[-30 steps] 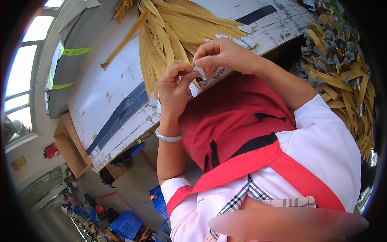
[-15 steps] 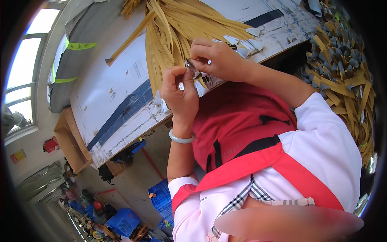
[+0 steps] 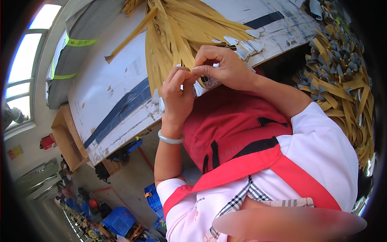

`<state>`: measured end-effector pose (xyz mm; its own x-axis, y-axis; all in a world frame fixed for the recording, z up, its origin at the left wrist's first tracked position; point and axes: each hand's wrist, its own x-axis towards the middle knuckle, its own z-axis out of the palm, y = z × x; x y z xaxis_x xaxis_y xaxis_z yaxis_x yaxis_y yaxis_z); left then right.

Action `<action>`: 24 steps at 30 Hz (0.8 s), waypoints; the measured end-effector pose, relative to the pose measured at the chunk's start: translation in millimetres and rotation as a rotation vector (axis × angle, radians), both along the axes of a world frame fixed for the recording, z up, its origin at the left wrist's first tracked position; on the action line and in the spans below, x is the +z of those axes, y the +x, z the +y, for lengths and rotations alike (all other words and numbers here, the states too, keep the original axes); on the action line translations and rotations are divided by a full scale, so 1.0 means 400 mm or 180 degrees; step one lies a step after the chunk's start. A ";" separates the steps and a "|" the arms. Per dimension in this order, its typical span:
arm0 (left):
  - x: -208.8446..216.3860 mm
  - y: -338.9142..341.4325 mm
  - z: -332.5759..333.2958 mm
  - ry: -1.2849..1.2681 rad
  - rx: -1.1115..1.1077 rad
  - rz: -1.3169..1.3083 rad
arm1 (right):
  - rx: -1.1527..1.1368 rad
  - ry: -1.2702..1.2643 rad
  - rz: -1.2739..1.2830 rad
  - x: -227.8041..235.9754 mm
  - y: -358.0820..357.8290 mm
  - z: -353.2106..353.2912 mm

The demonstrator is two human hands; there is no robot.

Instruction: Manually organizing and grouping yellow fabric straps by their plastic ends on a workbench.

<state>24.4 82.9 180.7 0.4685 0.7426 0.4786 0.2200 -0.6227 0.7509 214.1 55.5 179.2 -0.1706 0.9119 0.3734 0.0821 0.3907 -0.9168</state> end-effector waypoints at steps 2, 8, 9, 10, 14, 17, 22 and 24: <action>0.000 -0.019 -0.027 -0.0063 0.0076 0.0220 | -0.0002 -0.0225 0.0150 -0.032 0.014 -0.006; 0.072 -0.373 0.087 -0.0190 0.2659 -0.1292 | -0.1379 -0.0782 -0.0007 -0.076 0.254 0.022; 0.064 -0.381 0.077 -0.0198 0.2651 -0.1294 | -0.1257 -0.0593 -0.0528 -0.075 0.267 0.023; 0.046 -0.388 0.068 -0.0121 0.2740 -0.0973 | -0.1272 -0.0597 -0.0534 -0.079 0.273 0.027; -0.046 -0.285 0.042 -0.0219 0.1517 0.0052 | -0.1044 -0.0660 -0.1366 -0.080 0.287 0.052; -0.039 -0.107 -0.014 -0.0173 0.0843 0.0534 | -0.0813 0.0118 -0.2009 -0.066 0.276 0.088; -0.050 0.043 -0.009 -0.0324 0.0040 0.0294 | 0.0433 -0.0450 -0.2641 -0.094 0.257 0.145; -0.043 0.068 0.004 -0.0331 0.0112 0.0149 | 0.0343 -0.0211 -0.2484 -0.079 0.238 0.129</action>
<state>51.6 84.6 163.5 0.4614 0.8035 0.3761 0.2767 -0.5331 0.7995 309.1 107.3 147.7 -0.4495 0.8916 0.0548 0.6759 0.3796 -0.6317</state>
